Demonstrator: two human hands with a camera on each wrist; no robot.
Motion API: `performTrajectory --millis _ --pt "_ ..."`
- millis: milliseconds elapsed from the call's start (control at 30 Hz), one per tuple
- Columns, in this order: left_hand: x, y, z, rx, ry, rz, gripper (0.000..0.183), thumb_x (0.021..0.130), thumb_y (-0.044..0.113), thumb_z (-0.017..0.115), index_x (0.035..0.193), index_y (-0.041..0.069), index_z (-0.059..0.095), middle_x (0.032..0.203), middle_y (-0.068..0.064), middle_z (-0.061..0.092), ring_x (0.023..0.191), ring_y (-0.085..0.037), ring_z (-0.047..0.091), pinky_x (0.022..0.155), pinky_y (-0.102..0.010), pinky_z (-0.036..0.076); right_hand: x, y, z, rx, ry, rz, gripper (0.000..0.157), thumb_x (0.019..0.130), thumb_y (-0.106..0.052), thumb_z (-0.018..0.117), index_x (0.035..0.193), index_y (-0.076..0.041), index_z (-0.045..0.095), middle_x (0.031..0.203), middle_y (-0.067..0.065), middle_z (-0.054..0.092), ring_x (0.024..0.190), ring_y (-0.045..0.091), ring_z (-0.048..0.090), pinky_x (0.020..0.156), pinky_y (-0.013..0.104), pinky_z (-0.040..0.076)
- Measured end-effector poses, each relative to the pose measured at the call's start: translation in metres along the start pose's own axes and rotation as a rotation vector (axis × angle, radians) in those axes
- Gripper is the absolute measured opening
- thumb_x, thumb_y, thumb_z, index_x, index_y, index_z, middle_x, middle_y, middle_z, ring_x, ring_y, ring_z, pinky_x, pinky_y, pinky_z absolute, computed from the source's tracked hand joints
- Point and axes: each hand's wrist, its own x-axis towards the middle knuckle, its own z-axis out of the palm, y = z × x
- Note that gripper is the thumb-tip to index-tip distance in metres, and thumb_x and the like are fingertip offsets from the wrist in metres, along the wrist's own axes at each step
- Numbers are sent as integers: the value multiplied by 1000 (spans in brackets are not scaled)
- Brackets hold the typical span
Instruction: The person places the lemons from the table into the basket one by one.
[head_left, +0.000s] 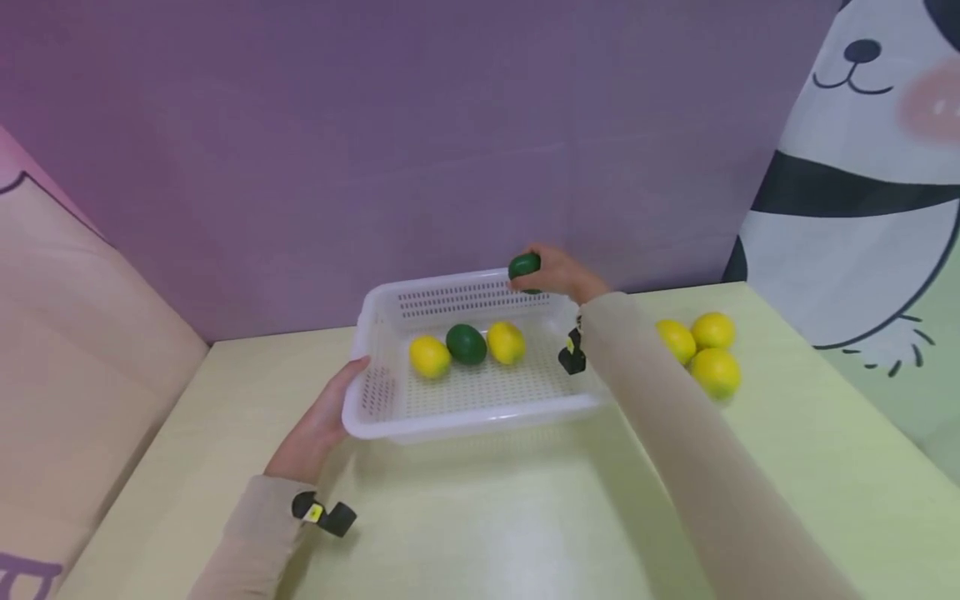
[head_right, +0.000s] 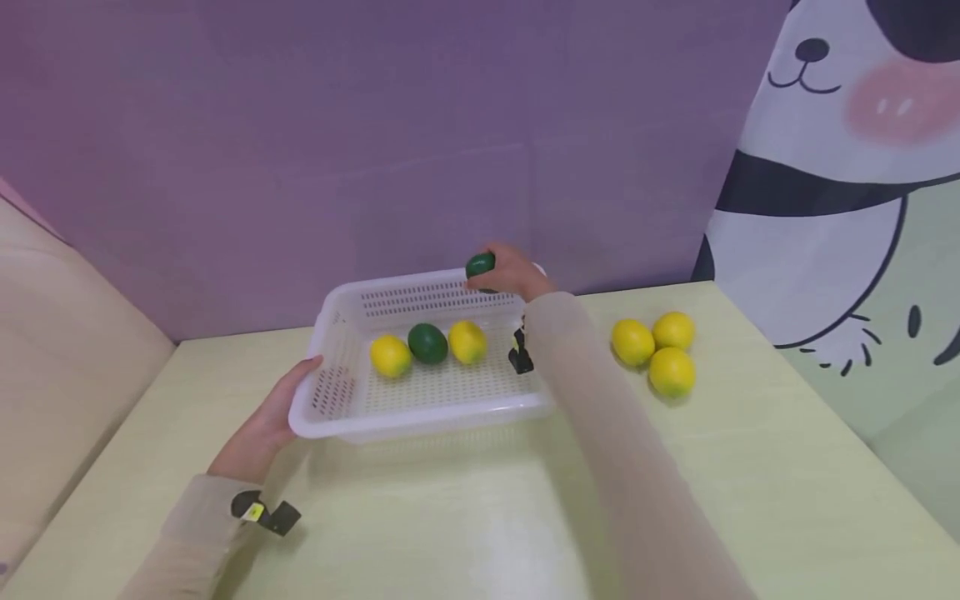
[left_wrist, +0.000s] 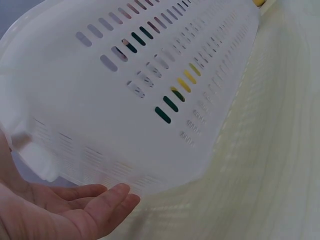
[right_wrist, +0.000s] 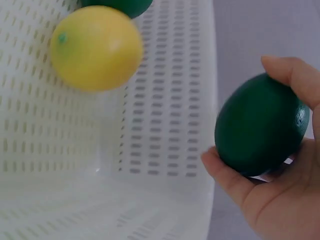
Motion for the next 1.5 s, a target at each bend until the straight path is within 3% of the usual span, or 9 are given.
performTrajectory --millis 233,400,667,800,1000,1200,1500 --pt "1 -2 5 -27 7 -13 61 102 40 18 151 12 -5 146 -27 19 124 -32 40 104 -47 35 3 16 6 -80 -60 119 65 87 -32 64 138 -1 36 130 19 46 112 31 48 94 47 47" --pt "0 -2 6 -37 17 -19 61 101 38 18 151 13 -6 148 -27 14 126 -33 37 105 -48 33 3 23 14 -107 -59 180 70 87 -37 62 140 -1 34 132 18 45 115 32 48 92 48 48" --pt "-2 -2 6 -35 29 -17 61 101 39 18 151 10 -2 144 -28 20 120 -30 44 101 -46 39 3 31 26 -63 -78 249 53 87 -32 63 128 -2 47 130 14 49 115 29 47 90 48 47" --pt "-2 -2 8 -40 43 -18 61 101 39 19 151 10 -2 148 -28 16 124 -31 40 105 -47 35 3 33 29 -82 -72 298 61 86 -33 64 133 0 42 132 17 46 113 30 46 91 47 46" --pt "0 -2 9 -41 45 -16 61 101 40 18 151 11 -2 148 -28 16 125 -32 40 105 -47 35 2 34 32 -187 -120 359 78 87 -38 62 146 -2 26 147 18 32 125 32 39 103 48 37" --pt "0 -1 10 -47 38 -25 61 101 40 18 151 12 -3 149 -28 14 126 -33 38 104 -45 36 1 35 32 -229 -126 373 82 87 -42 60 148 -3 22 153 17 24 134 33 30 111 50 26" --pt "0 0 11 -44 47 -24 62 101 40 19 151 11 -2 147 -27 18 125 -29 40 104 -43 36 -2 33 30 -281 -169 342 83 86 -41 60 148 -2 21 154 18 21 137 33 25 113 49 22"
